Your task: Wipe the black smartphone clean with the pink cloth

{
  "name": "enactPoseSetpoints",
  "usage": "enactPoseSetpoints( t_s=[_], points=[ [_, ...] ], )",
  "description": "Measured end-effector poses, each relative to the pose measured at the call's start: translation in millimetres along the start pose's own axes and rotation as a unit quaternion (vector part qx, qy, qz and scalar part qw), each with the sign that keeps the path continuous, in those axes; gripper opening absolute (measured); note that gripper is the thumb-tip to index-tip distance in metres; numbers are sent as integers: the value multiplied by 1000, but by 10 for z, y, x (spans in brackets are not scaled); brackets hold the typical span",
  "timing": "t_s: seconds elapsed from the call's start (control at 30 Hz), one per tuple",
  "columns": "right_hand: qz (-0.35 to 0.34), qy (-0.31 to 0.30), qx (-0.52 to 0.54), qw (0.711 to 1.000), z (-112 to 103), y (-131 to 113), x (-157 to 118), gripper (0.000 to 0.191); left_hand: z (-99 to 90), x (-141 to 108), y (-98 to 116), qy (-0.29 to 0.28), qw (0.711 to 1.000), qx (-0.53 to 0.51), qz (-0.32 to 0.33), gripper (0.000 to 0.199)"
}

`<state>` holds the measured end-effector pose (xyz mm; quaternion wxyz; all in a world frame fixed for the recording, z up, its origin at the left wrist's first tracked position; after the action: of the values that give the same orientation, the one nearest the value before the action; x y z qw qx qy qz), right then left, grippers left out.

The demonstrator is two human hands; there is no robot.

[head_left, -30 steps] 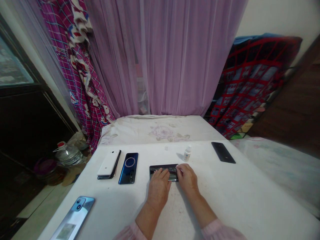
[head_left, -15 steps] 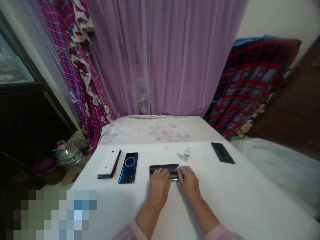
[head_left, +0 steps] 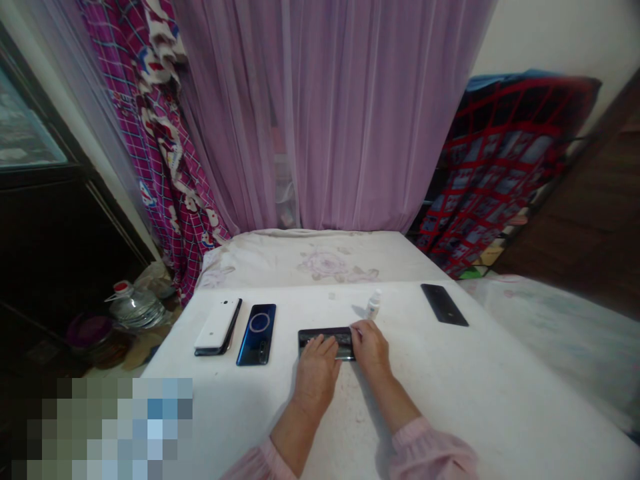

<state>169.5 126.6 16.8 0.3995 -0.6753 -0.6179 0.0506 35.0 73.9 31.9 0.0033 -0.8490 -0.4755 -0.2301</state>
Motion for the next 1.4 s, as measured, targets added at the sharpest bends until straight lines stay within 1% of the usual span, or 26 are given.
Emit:
enactPoseSetpoints(
  t_s=[0.17, 0.33, 0.53, 0.67, 0.83, 0.93, 1.03, 1.13, 1.2, 1.27, 1.33, 1.4],
  points=[
    [-4, -5, 0, 1000, 21, -2, 7, 22, 2, 9, -5, -7, 1000, 0, -7, 32],
    [-16, -2, 33, 999, -85, 5, -135, 21, -3, 7, -1, -1, 1000, -2, -5, 32],
    [-12, -6, 54, 998, -181, 40, -287, 20, 4, -1, -4, -2, 1000, 3, -5, 32],
    [-13, -1, 57, 998, -158, 36, -239, 21, 10, 2, 3, -5, 1000, 3, -2, 31],
    [-4, -2, 29, 1000, -36, -6, -30, 22, 9, 3, -4, -4, 1000, 1, -3, 32],
    [5, -7, 13, 1000, 9, -18, 39, 22, 13, 4, -10, -5, 1000, 0, -4, 33],
    [4, -16, 33, 999, -13, -17, -3, 22, 12, 6, -15, -3, 1000, 0, -6, 33],
    [7, -33, 94, 995, -82, 19, -100, 21, 9, 9, -10, -2, 1000, 1, -5, 32],
    [34, -45, 149, 987, -132, 90, -142, 21, 6, 10, -5, -3, 1000, 2, -2, 32],
    [91, -56, 213, 971, -165, 203, -151, 24, -1, 10, 0, -3, 1000, 4, 1, 32],
    [158, -75, 272, 946, -161, 317, -148, 28, -11, 9, 5, -1, 1000, 6, 5, 32],
    [209, -97, 316, 920, -139, 390, -153, 32, -23, 7, 12, 2, 1000, 7, 10, 31]
  ],
)
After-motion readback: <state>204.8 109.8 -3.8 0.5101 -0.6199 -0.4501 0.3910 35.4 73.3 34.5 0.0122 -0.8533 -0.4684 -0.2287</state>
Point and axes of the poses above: each hand's wrist, its own x-axis towards the middle knuckle, its own z-axis out of the palm, y = z × x, the point moved 8 cm from there along x, towards the middle knuckle, and after that the axes turned 8 degrees about z, right-handed, at the moved point
